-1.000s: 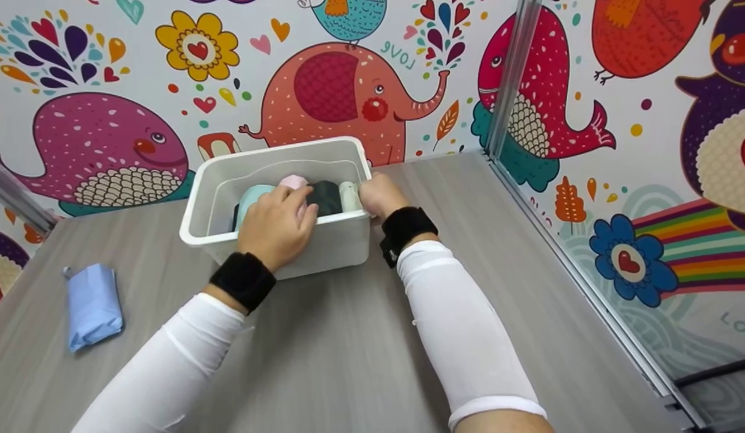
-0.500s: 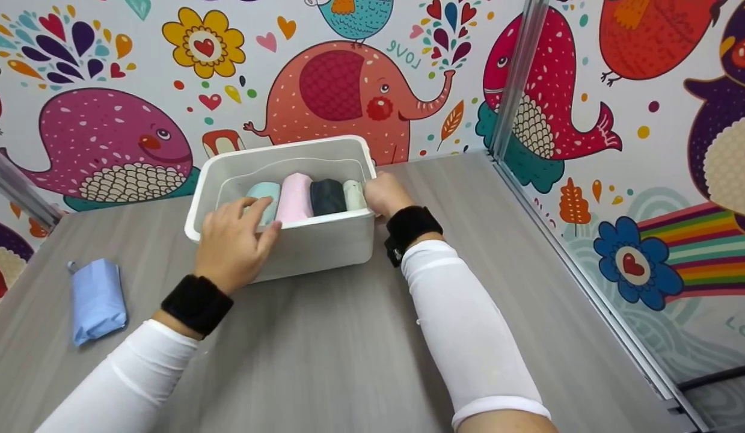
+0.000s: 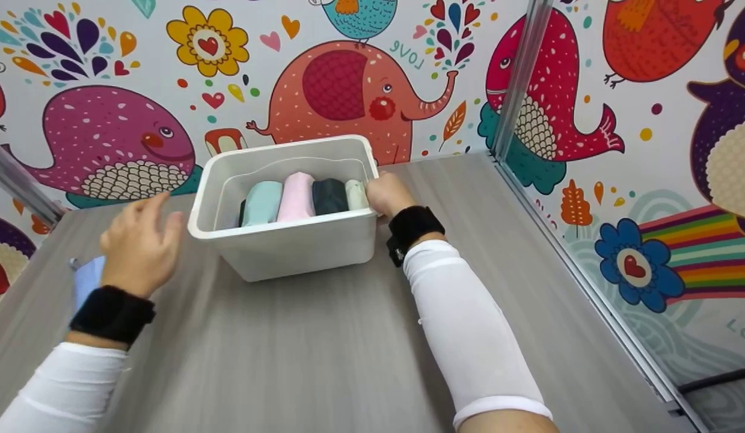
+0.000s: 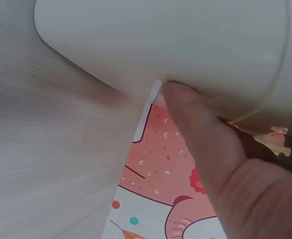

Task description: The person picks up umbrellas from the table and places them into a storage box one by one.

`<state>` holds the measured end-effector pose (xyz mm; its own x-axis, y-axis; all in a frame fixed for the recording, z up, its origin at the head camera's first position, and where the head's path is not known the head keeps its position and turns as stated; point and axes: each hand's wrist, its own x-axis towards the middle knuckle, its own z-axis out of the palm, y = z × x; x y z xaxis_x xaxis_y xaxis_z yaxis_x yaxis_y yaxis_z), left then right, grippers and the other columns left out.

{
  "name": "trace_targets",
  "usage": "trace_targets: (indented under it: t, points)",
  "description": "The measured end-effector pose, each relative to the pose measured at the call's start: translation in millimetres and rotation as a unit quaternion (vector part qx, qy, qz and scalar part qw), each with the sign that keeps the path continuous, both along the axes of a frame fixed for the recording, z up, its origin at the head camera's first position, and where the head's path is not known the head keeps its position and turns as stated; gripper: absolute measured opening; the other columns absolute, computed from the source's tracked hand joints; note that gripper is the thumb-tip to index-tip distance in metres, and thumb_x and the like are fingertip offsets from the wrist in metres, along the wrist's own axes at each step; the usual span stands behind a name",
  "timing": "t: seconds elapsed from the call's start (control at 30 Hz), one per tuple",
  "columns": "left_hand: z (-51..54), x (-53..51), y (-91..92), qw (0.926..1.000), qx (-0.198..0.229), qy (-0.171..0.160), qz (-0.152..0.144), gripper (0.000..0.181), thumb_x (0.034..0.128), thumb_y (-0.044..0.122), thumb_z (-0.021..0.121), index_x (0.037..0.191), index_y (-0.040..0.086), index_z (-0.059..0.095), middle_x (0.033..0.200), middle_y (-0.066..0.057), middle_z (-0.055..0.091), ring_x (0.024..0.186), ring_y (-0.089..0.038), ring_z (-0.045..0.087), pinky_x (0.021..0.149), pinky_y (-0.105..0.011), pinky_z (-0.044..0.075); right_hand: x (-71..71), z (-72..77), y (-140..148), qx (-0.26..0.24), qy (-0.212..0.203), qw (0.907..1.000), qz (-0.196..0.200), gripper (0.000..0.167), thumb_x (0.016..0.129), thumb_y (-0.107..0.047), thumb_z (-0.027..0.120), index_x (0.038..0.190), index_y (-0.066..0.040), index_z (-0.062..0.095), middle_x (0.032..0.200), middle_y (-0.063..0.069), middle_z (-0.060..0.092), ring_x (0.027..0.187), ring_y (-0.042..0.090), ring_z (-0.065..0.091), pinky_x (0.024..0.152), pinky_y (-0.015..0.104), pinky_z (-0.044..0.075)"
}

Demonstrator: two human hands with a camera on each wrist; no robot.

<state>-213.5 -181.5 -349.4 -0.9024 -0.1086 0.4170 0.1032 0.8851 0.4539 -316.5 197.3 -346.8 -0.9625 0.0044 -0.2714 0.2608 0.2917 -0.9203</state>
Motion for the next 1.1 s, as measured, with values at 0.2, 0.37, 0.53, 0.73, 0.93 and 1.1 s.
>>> trace_targets:
  t: [0.2,0.37,0.53,0.73,0.93,1.1]
  points:
    - [-14.3,6.6,-52.6,0.9905,0.028,-0.11,0.078,0.067,0.1103,0.048,0.038,0.165,0.011,0.028,0.163,-0.036,0.03,0.148,-0.058,0.03,0.115,-0.075,0.02,0.1,-0.1,1,-0.003,0.001,1.0,0.005,0.059,0.093,0.001,0.041,0.153,0.003,0.04,0.154,0.022,0.046,0.131,0.04,0.055,0.102,0.064,0.053]
    - [-33.8,10.0,-86.4,0.976,0.029,-0.183,0.114,0.074,0.11,0.05,0.032,0.168,0.008,0.015,0.165,-0.041,0.016,0.15,-0.064,0.017,0.116,-0.077,0.016,1.2,0.9,1,-0.004,0.002,1.0,0.007,0.06,0.094,0.001,0.041,0.153,0.003,0.039,0.154,0.023,0.045,0.131,0.04,0.054,0.102,0.064,0.053]
    - [-48.3,15.0,-112.8,0.9608,0.043,-0.238,0.135,0.078,0.1087,0.05,0.03,0.168,0.007,0.005,0.165,-0.045,0.004,0.149,-0.068,0.012,0.112,-0.079,0.016,1.1,0.4,1,-0.002,-0.001,1.0,0.008,0.06,0.094,0.001,0.042,0.154,0.002,0.039,0.155,0.022,0.045,0.132,0.04,0.054,0.103,0.063,0.053]
    - [-63.2,17.2,-132.3,0.9421,0.072,-0.29,0.152,0.083,0.1054,0.048,0.034,0.167,0.003,0.0,0.161,-0.049,0.002,0.145,-0.072,0.011,0.108,-0.081,0.016,1.3,0.6,1,-0.003,0.0,1.0,0.009,0.06,0.094,0.001,0.041,0.154,0.002,0.039,0.156,0.021,0.045,0.133,0.04,0.054,0.103,0.064,0.053]
    - [-68.6,20.1,-136.8,0.9337,0.084,-0.315,0.148,0.096,0.1018,0.054,0.041,0.166,0.002,-0.007,0.159,-0.05,-0.002,0.143,-0.073,0.01,0.109,-0.082,0.014,1.7,1.3,1,-0.001,-0.002,1.0,0.009,0.058,0.096,0.0,0.041,0.154,0.001,0.04,0.157,0.021,0.046,0.135,0.04,0.053,0.105,0.063,0.052]
    - [-69.5,21.9,-133.3,0.9293,0.084,-0.332,0.139,0.1,0.1016,0.057,0.043,0.165,0.003,-0.012,0.157,-0.051,-0.003,0.142,-0.073,0.012,0.108,-0.08,0.018,0.2,0.5,1,-0.001,-0.005,1.0,0.006,0.058,0.097,0.0,0.042,0.155,0.001,0.04,0.157,0.021,0.045,0.136,0.04,0.053,0.105,0.062,0.052]
